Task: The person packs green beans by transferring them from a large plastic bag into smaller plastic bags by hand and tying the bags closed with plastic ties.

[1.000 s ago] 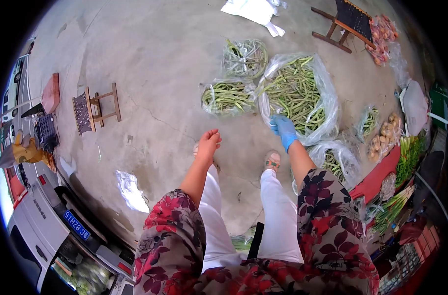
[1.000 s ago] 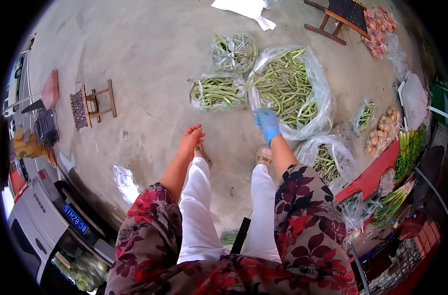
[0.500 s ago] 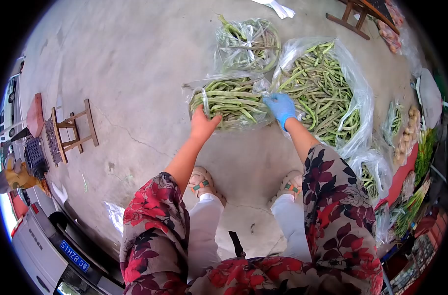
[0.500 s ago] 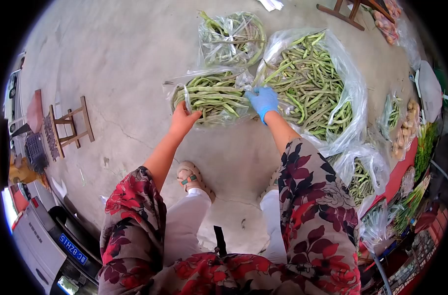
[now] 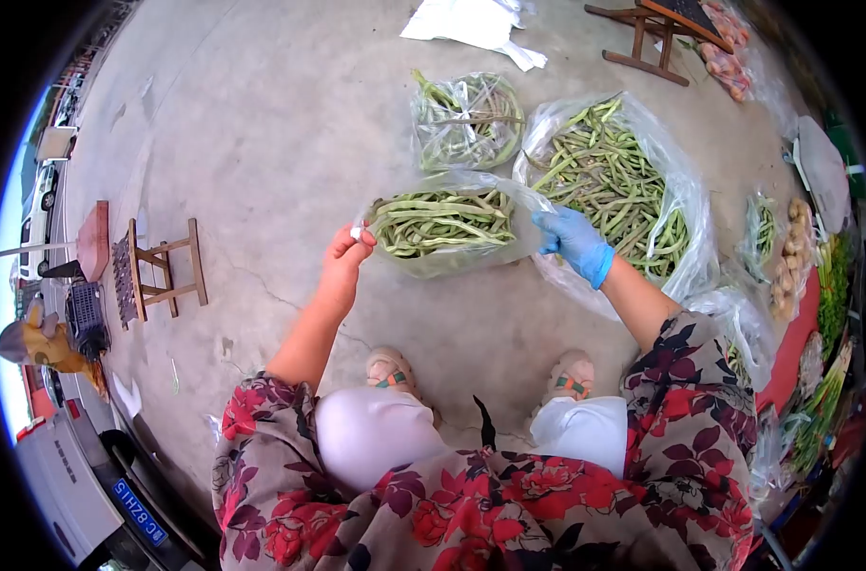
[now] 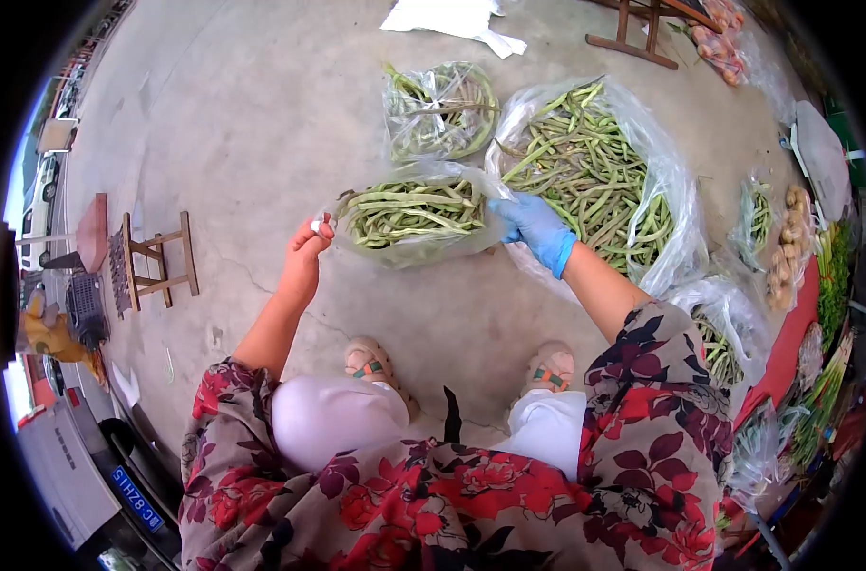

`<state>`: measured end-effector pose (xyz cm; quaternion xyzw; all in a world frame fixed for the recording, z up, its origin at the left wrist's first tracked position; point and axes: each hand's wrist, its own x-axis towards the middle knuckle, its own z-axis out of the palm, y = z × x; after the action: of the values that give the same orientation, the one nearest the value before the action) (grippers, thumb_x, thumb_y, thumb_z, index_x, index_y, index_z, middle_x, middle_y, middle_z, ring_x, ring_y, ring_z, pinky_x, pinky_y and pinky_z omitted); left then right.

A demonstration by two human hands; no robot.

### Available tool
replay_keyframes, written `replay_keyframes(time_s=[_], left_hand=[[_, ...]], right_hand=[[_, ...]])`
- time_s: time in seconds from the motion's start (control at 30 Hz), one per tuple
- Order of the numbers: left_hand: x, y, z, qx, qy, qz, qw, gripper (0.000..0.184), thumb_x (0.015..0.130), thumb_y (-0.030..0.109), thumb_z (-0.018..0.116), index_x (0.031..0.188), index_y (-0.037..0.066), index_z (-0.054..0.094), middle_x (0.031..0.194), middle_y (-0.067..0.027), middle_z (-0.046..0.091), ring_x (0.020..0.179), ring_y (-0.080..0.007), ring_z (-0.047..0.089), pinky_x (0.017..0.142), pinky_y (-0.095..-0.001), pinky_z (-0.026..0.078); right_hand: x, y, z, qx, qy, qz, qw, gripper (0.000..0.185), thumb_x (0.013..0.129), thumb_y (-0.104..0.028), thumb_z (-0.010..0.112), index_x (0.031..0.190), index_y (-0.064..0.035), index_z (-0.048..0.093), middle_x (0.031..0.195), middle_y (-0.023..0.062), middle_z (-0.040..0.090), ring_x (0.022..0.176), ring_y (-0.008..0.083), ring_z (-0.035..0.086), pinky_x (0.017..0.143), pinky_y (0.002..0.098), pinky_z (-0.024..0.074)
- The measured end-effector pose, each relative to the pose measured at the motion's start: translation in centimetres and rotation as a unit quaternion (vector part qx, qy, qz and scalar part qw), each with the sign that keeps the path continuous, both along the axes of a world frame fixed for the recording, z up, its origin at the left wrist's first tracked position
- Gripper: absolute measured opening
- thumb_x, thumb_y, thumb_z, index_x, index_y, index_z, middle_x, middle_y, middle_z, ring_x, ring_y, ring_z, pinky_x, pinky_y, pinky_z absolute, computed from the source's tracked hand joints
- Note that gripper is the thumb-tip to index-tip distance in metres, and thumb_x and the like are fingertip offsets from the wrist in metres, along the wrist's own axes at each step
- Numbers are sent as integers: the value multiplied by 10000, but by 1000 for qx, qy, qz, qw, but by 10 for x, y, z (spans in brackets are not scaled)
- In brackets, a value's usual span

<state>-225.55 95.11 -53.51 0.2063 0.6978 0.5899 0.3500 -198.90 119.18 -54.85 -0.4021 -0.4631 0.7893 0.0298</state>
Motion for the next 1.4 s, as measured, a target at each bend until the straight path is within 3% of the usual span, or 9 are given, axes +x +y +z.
replay_keyframes(time_s=[0.2,0.4,0.6,0.8,0.97,1.07,1.17,1.27,1.4], left_hand=[[-29,2,26,130,-340,96,926,182,782,122,461,921,15,509,541,40,302,475,-101,297,581,-279,355],[-36,-20,85,31,-218,-23,975,309,794,117,457,1060,-25,520,520,44,303,430,-71,256,498,-252,284],[-1,-26,35,-128,-297,-30,946,349,826,57,465,1169,65,532,525,41,386,412,-67,292,527,-280,388],[-20,-28,34,19,-319,-19,947,452,824,28,408,1275,13,435,508,66,245,402,-52,207,450,-225,265],[-25,-34,29,74,-346,-44,934,452,850,58,421,1298,4,401,512,72,219,414,-42,185,427,-210,188],[-12,-29,31,7,-356,-71,932,435,865,78,437,1297,25,415,526,73,240,423,-38,200,429,-205,187],[-17,-24,27,16,-357,-71,931,434,871,94,450,1301,42,417,542,66,271,432,-40,218,435,-202,196],[-17,-23,29,31,-356,-63,932,461,875,126,461,1317,25,379,537,63,260,430,-40,221,440,-201,208],[-15,-20,29,41,-349,-55,935,481,874,147,471,1321,9,359,535,62,263,426,-38,230,440,-200,216]], right_hand=[[6,6,11,210,3,-93,973,174,824,-185,574,797,-17,609,718,16,568,659,95,504,628,242,411],[-22,-19,81,148,148,-47,977,169,832,-167,554,709,-51,554,593,11,496,541,96,443,559,242,384],[-24,-12,43,89,-46,95,990,243,874,-196,521,1023,-41,634,580,-38,431,476,61,349,447,216,302],[-31,-9,36,140,-23,-20,990,240,876,-136,496,1048,-36,631,561,-66,371,467,38,288,433,206,248],[-26,-10,50,228,-70,100,966,225,856,-174,532,1002,-42,641,648,4,530,556,51,464,505,212,381],[-30,-3,35,374,-120,146,908,283,829,-195,569,1051,-20,593,772,92,581,668,147,549,612,289,444],[-51,-18,52,731,-114,93,666,422,784,-176,585,1162,-13,493,994,196,561,900,314,549,818,408,425],[-80,-49,70,723,53,143,674,370,763,-157,575,1099,-10,528,970,177,570,913,326,539,851,405,410],[-100,-65,-23,602,-79,387,695,175,761,-92,551,908,-21,615,880,160,615,772,300,609,690,413,478]])
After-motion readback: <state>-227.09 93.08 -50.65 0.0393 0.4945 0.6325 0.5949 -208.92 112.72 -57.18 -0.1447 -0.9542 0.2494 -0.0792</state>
